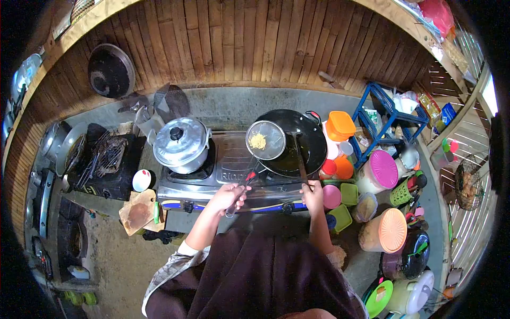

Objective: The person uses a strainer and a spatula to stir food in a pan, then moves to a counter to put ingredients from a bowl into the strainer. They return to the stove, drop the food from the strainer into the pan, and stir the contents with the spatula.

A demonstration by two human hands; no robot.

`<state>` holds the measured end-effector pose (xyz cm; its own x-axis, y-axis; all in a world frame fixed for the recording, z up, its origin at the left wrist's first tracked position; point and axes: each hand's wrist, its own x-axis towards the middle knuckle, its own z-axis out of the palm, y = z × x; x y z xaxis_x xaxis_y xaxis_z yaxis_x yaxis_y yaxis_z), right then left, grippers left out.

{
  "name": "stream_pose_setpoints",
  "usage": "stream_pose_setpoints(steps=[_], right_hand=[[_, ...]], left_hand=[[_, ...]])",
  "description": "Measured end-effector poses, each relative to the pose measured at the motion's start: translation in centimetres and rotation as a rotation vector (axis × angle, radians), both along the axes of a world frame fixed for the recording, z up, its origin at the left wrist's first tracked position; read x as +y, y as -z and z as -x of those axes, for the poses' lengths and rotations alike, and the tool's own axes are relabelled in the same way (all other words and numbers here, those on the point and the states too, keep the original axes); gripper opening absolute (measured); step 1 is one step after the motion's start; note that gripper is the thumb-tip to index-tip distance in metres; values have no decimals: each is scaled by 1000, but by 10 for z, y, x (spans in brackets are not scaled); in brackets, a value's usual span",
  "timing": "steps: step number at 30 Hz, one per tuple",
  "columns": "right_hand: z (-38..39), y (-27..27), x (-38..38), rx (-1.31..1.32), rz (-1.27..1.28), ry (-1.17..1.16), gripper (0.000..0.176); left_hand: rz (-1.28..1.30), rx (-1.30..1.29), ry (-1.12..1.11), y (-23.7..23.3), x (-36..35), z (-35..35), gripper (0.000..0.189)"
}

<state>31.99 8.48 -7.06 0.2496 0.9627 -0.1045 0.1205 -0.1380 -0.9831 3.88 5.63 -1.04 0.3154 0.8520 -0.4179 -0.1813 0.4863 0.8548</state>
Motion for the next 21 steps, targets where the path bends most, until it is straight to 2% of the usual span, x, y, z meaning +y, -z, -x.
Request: stream_pose_setpoints(steps=[4,9,11,13,14,16,17,18,20,21], right_hand=[[-3,4,2,-16,27,-15,27],[-10,-7,-4,268,119,-79,27],[-17,-6,-4,286,124,-113,28],[-32,10,5,588,257,-83,32],[-37,30,3,579,113,-43,38],[-82,145,17,-161,-105,-225,33],[-104,201,24,-507,-226,-219,32],[-93,187,15,-507,-224,-219,32],[-43,111,-19,-270,487,-300,35],[-32,92,-26,-674,223,-536,42]], left_hand=[[-10,-5,7,6,1,0,23],[25,-13,-1,8,1,-3,23],[25,-8,0,8,2,-6,23],[31,-12,0,8,2,-8,23],[33,-13,0,9,2,-8,23],[34,-39,4,10,2,-8,23],[36,-39,3,9,2,-7,23],[38,-39,0,8,2,-6,23],[40,-38,1,4,2,-6,22],[23,-22,4,0,2,-4,22]])
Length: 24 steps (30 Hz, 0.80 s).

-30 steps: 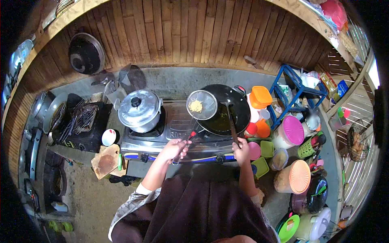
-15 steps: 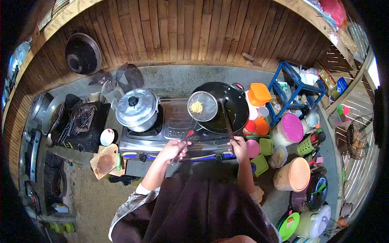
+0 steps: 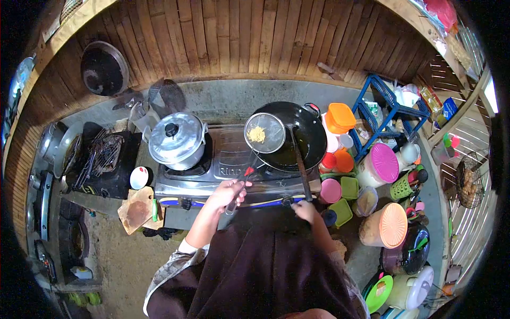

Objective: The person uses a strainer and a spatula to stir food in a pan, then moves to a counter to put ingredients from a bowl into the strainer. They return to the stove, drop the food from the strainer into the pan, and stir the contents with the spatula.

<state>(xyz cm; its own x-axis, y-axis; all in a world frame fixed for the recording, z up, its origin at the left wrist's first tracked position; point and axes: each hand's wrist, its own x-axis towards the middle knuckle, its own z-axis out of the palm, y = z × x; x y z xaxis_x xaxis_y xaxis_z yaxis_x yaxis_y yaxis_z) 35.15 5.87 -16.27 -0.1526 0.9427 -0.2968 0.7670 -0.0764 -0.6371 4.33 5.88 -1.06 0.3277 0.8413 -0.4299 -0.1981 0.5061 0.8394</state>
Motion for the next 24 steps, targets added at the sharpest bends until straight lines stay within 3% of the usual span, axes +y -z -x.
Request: stream_pose_setpoints(steps=[2,6,8,12,14,24], right_hand=[[13,5,1,-117,165,-125,46],[34,25,5,-265,44,-11,42],[36,32,10,-309,80,-9,39],[38,23,12,-318,87,-2,42],[42,7,10,-292,117,-2,41],[46,13,12,-283,184,94,38]], left_hand=[[-18,16,8,-1,4,4,23],[-198,179,130,3,21,26,25],[-195,119,171,-4,25,36,26],[-239,113,226,-2,36,47,25],[-232,227,276,-7,39,48,25],[-196,149,400,-2,61,54,25]])
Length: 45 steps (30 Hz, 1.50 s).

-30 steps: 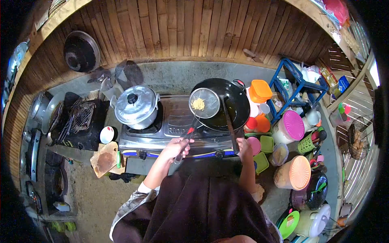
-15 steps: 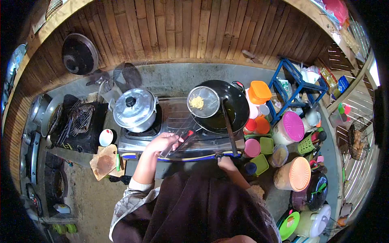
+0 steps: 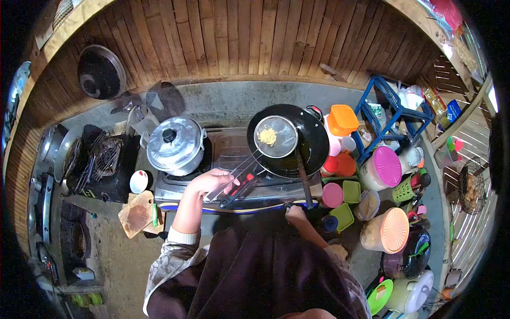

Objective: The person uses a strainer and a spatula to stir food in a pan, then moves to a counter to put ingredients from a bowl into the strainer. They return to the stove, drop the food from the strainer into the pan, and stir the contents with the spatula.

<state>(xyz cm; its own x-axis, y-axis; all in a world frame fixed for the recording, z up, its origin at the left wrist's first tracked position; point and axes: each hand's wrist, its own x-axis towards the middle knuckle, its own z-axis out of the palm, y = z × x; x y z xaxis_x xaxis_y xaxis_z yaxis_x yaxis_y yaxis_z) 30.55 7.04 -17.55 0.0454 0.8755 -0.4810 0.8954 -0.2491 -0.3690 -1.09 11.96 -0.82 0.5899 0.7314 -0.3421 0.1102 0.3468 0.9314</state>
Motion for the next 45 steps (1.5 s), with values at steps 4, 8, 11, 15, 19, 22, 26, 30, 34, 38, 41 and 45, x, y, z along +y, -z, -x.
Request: stream_pose_setpoints(steps=[4,8,11,15,19,22,26,30,34,38,41,45], right_hand=[[6,-21,2,-71,71,-43,34],[11,-24,9,-219,184,-115,28],[14,-1,12,-321,107,-193,19],[16,13,14,-382,35,-304,14],[16,45,17,-475,99,-321,19],[10,71,-5,-471,-572,-402,9],[8,184,19,-610,-184,-321,10],[10,199,19,-644,-142,-367,7],[13,183,17,-670,-137,-359,8],[17,161,14,-705,-131,-348,8],[22,140,14,-729,-130,-339,8],[27,112,14,-769,-123,-329,9]], left_hand=[[34,-50,-2,-1,0,-6,24],[76,-113,13,-4,-1,-10,23],[76,-178,30,6,1,-10,24],[69,-217,34,10,0,-11,24],[67,-183,62,17,1,-10,24],[65,-197,76,23,5,-12,25],[36,-171,64,33,9,-16,25],[8,-159,78,32,9,-18,26],[21,-193,67,36,9,-18,26],[35,-228,67,40,9,-17,25],[36,-248,61,38,7,-19,25],[40,-259,72,40,9,-20,25]])
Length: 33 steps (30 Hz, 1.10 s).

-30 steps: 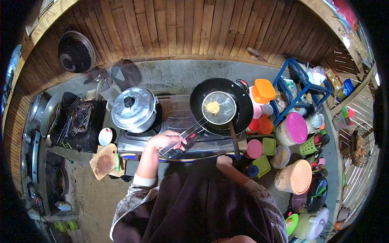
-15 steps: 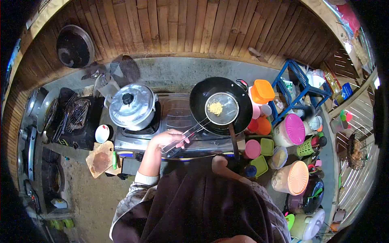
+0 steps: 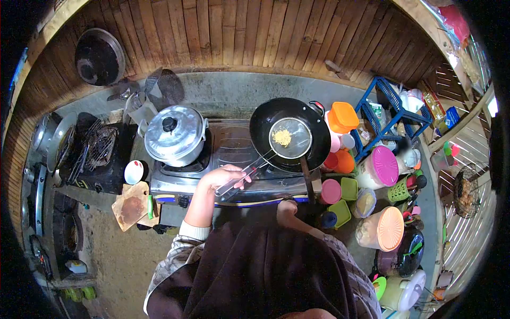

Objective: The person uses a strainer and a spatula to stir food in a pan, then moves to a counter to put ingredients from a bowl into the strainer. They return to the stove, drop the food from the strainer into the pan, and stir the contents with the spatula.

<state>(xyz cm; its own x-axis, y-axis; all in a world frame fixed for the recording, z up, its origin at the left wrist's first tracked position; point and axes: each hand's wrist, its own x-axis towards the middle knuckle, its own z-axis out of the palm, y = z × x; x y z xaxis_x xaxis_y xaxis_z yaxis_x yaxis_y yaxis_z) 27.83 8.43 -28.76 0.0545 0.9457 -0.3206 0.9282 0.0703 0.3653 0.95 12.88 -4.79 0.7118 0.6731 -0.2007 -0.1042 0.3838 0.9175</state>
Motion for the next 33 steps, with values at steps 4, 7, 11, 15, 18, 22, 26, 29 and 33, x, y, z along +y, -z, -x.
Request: stream_pose_setpoints(steps=[4,7,11,15,18,22,26,29,33], right_hand=[[7,-18,0,-35,-2,12,9],[11,-24,1,-61,-7,18,10],[11,-28,3,-118,-4,40,11],[17,-62,-1,-128,2,92,11],[14,-85,-3,-12,19,94,13],[5,-85,-8,76,-19,10,13],[3,-85,-5,146,-30,38,14],[3,-86,-4,179,10,132,14],[2,-90,-7,187,12,88,14]], left_hand=[[-21,-18,9,2,0,0,25],[-9,-3,-35,4,-2,-1,25],[-25,26,-71,-1,-5,-3,24],[-39,52,-82,5,-4,-3,24],[-66,68,-89,5,-6,-2,25],[-83,66,-82,2,-6,-3,26],[-78,59,-82,8,-5,-2,25],[-60,44,-95,13,-6,-1,25],[-51,26,-114,9,-10,-1,24]])
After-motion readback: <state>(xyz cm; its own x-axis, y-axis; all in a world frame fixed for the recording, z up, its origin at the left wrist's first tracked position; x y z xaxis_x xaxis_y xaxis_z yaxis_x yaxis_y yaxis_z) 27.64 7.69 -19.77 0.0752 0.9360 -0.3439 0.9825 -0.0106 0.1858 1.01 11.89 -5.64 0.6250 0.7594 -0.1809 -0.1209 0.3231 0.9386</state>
